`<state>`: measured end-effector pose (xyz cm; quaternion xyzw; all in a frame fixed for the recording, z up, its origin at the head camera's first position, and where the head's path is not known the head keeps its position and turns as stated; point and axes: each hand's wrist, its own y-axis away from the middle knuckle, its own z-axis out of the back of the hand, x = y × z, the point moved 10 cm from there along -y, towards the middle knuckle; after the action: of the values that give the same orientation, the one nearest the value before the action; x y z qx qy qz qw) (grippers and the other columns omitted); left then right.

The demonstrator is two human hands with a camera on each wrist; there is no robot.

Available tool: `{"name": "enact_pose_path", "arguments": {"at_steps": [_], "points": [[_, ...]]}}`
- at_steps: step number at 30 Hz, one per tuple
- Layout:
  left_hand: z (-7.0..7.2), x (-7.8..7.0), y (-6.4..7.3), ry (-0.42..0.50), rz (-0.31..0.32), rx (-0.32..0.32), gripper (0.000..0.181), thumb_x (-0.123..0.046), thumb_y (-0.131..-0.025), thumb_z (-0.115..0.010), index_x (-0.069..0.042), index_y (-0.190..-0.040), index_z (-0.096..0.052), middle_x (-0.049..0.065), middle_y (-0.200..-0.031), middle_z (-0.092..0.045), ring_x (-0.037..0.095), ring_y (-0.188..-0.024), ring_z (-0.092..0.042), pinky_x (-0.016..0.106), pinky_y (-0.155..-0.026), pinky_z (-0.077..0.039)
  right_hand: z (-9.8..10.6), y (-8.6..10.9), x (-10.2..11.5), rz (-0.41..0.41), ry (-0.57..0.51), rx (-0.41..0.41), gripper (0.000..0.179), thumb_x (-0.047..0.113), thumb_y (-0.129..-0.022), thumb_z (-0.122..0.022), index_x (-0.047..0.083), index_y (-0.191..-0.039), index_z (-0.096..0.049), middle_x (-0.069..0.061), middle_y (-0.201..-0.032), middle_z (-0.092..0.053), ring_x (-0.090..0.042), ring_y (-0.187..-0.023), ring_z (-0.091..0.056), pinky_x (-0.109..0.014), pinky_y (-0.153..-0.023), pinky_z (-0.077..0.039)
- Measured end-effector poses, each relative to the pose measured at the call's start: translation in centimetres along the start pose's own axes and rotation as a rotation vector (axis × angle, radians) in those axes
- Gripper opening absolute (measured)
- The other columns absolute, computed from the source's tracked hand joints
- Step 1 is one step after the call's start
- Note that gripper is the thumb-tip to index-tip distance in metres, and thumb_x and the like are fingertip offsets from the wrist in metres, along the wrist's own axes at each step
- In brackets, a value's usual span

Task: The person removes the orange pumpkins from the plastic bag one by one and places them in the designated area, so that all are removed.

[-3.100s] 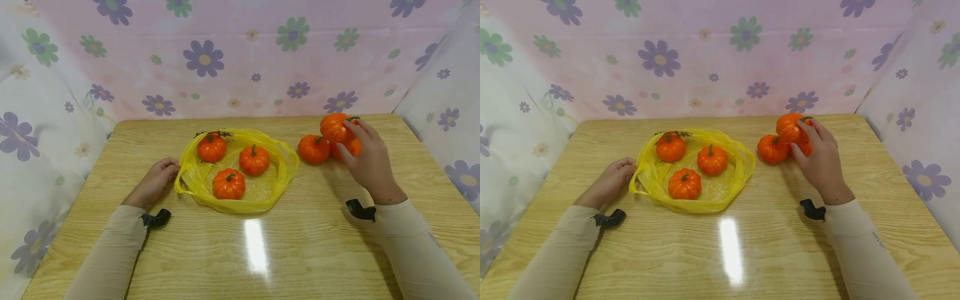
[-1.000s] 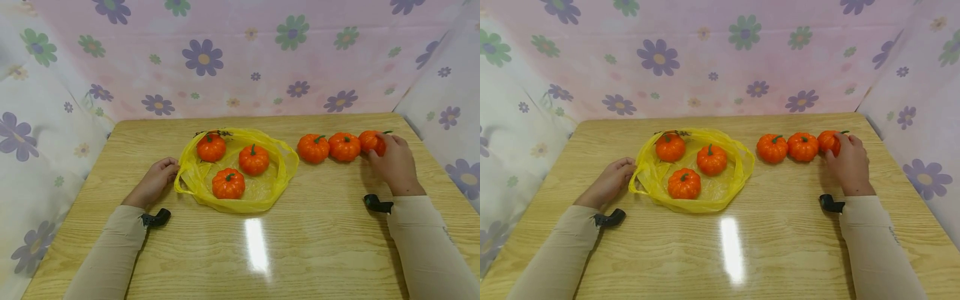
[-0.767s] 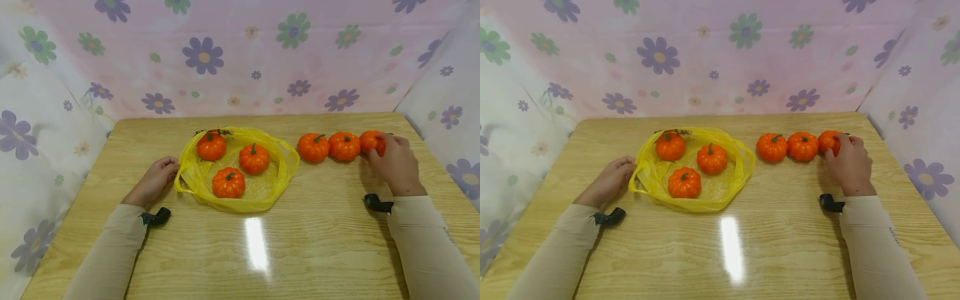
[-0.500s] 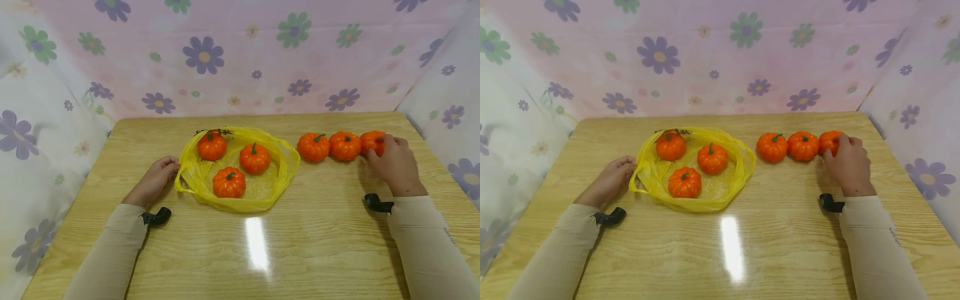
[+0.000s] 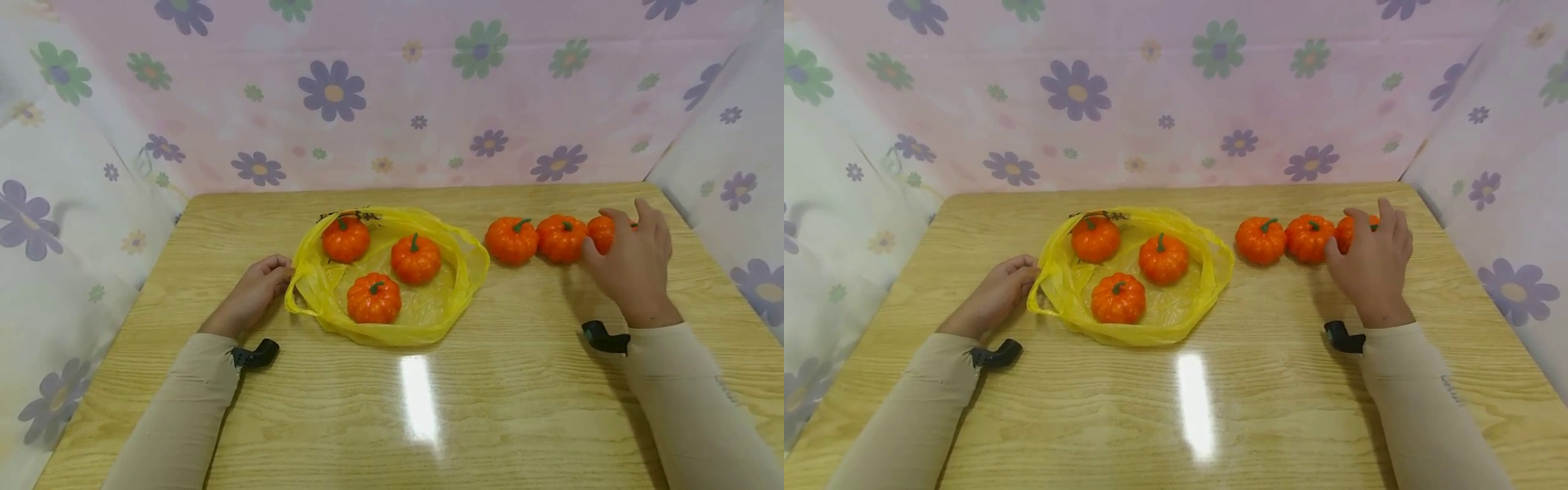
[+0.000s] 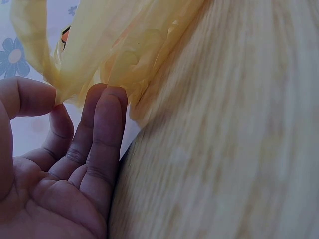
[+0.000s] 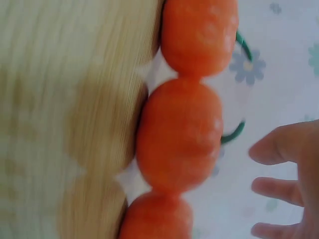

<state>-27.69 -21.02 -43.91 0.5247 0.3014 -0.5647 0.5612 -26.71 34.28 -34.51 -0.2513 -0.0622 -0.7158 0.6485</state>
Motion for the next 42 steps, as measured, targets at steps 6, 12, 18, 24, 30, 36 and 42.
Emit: {"name": "enact_pose_path", "arguments": {"at_steps": [6,12,18,24,30,36,42], "points": [[0.0,-0.1,0.0,-0.003,-0.001,0.002,0.028,-0.026,-0.107,-0.041,0.000,-0.116,-0.050,0.003,-0.111,-0.052,0.011,-0.101,-0.054,0.019,-0.088,-0.050,1.0,1.2,4.1,0.173,-0.114,-0.194,0.042,0.013,-0.093,-0.057,-0.006,-0.130,-0.057,-0.030,-0.156,-0.028,-0.052,-0.146,-0.018,-0.068,-0.118,-0.012],[-0.1,-0.3,0.0,0.001,-0.009,0.008,0.027,-0.025,-0.107,-0.041,0.000,-0.115,-0.050,0.003,-0.111,-0.052,0.010,-0.101,-0.055,0.019,-0.088,-0.050,1.2,2.9,8.0,0.340,-0.165,-0.274,0.036,0.004,-0.088,-0.065,-0.004,-0.123,-0.063,-0.027,-0.146,-0.043,-0.050,-0.138,-0.035,-0.066,-0.113,-0.025],[0.1,-0.3,0.0,0.013,-0.019,0.004,0.026,-0.024,-0.107,-0.042,-0.001,-0.113,-0.050,0.001,-0.109,-0.053,0.009,-0.099,-0.055,0.018,-0.085,-0.050,0.6,4.2,11.1,0.457,-0.190,-0.262,0.033,0.002,-0.086,-0.066,-0.002,-0.119,-0.066,-0.026,-0.140,-0.051,-0.050,-0.132,-0.043,-0.065,-0.110,-0.031],[0.2,-0.3,0.0,0.014,-0.025,0.005,0.026,-0.025,-0.108,-0.042,-0.001,-0.112,-0.051,0.001,-0.109,-0.053,0.009,-0.099,-0.055,0.019,-0.085,-0.051,0.1,5.6,13.7,0.576,-0.155,-0.261,0.034,0.004,-0.085,-0.067,0.000,-0.119,-0.067,-0.025,-0.139,-0.053,-0.047,-0.131,-0.045,-0.065,-0.108,-0.033],[0.3,-0.3,0.1,0.007,-0.025,0.001,0.027,-0.026,-0.108,-0.042,-0.001,-0.113,-0.051,0.002,-0.112,-0.053,0.010,-0.101,-0.055,0.019,-0.086,-0.050,-0.4,6.4,16.0,0.650,-0.170,-0.253,0.036,0.005,-0.085,-0.069,0.002,-0.121,-0.067,-0.024,-0.138,-0.054,-0.044,-0.132,-0.045,-0.064,-0.109,-0.034],[0.1,-0.3,0.0,0.008,-0.023,0.007,0.028,-0.025,-0.107,-0.042,0.000,-0.116,-0.051,0.002,-0.112,-0.054,0.010,-0.102,-0.056,0.019,-0.087,-0.050,-1.1,6.6,17.6,0.671,-0.187,-0.217,0.037,0.005,-0.086,-0.069,0.003,-0.123,-0.066,-0.023,-0.137,-0.054,-0.044,-0.134,-0.044,-0.064,-0.111,-0.032],[0.0,-0.2,0.0,0.007,-0.020,0.001,0.026,-0.025,-0.107,-0.042,-0.001,-0.115,-0.051,0.004,-0.114,-0.052,0.011,-0.103,-0.054,0.018,-0.088,-0.049,-2.3,7.1,20.0,0.721,-0.197,-0.201,0.038,0.006,-0.087,-0.070,0.002,-0.124,-0.065,-0.023,-0.137,-0.053,-0.043,-0.132,-0.045,-0.060,-0.109,-0.035]]}}
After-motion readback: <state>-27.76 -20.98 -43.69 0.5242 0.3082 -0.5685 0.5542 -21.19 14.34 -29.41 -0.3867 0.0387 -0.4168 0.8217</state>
